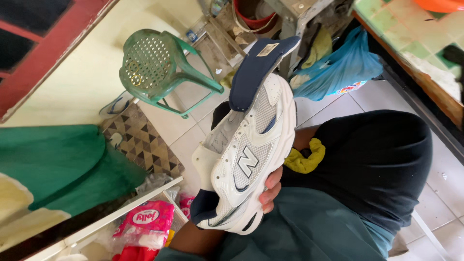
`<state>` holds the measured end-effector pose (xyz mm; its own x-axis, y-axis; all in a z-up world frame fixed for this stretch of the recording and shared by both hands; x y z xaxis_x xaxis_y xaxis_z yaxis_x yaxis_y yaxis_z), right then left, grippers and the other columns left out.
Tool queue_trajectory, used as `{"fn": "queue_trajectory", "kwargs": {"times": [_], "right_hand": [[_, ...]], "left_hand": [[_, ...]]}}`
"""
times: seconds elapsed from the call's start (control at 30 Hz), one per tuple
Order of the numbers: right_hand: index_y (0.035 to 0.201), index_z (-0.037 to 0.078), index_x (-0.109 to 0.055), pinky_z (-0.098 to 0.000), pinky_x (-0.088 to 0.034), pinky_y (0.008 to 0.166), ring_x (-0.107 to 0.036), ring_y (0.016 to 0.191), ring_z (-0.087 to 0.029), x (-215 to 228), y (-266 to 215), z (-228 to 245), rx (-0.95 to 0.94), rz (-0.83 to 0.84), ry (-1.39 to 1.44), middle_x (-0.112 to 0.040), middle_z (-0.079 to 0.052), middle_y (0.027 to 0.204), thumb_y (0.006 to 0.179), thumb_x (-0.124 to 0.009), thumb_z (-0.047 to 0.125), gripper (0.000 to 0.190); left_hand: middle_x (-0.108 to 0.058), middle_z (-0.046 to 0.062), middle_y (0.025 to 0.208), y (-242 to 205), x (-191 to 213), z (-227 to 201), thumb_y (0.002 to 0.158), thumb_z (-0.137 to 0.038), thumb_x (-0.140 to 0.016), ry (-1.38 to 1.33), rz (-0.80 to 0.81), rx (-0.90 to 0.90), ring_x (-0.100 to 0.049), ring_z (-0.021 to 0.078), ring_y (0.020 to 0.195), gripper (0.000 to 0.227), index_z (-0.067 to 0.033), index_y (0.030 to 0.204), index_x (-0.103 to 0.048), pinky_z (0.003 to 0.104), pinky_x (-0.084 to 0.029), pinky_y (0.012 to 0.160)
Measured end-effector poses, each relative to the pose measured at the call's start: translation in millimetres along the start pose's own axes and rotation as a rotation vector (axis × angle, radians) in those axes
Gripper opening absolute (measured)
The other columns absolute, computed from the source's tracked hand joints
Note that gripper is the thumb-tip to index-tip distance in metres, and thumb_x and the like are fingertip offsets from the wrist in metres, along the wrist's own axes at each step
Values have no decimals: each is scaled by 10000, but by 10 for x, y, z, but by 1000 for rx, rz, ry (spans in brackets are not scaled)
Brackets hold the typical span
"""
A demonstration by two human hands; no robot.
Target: The person cleans a white shoe by hand using a small brush and a yellow cloth, scrubbing the exterior surfaces and wiping the inside.
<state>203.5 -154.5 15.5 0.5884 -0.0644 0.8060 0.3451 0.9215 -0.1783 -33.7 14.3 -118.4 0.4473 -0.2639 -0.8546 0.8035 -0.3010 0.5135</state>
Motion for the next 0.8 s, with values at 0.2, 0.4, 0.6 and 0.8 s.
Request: {"fn": "queue_trajectory", "kwargs": {"times": [0.2, 0.4, 0.6, 0.8], "right_hand": [[1167, 179, -646, -437, -497, 920, -605, 1120, -287, -1065, 373, -98, 17, 163, -53, -621, -90, 1210, 763, -687, 298, 423], [1127, 293, -577, -433, -439, 737, -614, 929, -286, -2864, 636, -657, 401, 463, -374, -653, -2, 985, 857, -489, 252, 286], [1203, 80, -605, -468, -512, 663, -670, 828, -414, -1719, 561, -537, -20, 263, 444, -670, -266, 984, 848, -558, 131, 362], [1356, 31, -487, -351, -457, 864, -580, 953, -193, -1023, -219, -594, -165, -228, 899, -652, -129, 1101, 660, -719, 139, 741]], "left_hand": [[-600, 161, 1139, -49, 163, -151, 784, -411, -631, 118, -155, 49, -551, 296, 1111, 571, -66, 1228, -534, 421, -404, 1021], [-651, 97, 1075, -68, 87, -61, 886, -474, -440, 478, -801, -331, -600, 183, 1013, 508, -101, 1204, -576, 326, -447, 960], [-703, 34, 1011, -148, -121, -104, 989, -541, -251, 858, -1385, -696, -650, 71, 914, 578, -136, 1179, -618, 232, -490, 898], [-322, 208, 1476, -350, 218, -241, 988, -527, -224, 1330, -1267, -509, -336, 305, 1323, 714, 21, 1444, -254, 521, -241, 1109]]}}
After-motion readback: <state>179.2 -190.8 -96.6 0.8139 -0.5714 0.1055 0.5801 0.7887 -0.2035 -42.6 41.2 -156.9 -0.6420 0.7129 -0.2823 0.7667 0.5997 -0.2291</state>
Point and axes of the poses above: each hand's wrist, its own y-axis towards the middle knuckle, its own x-axis out of the back of the hand, z = x × y, the point moved 3 cm from there along y, towards the middle knuckle
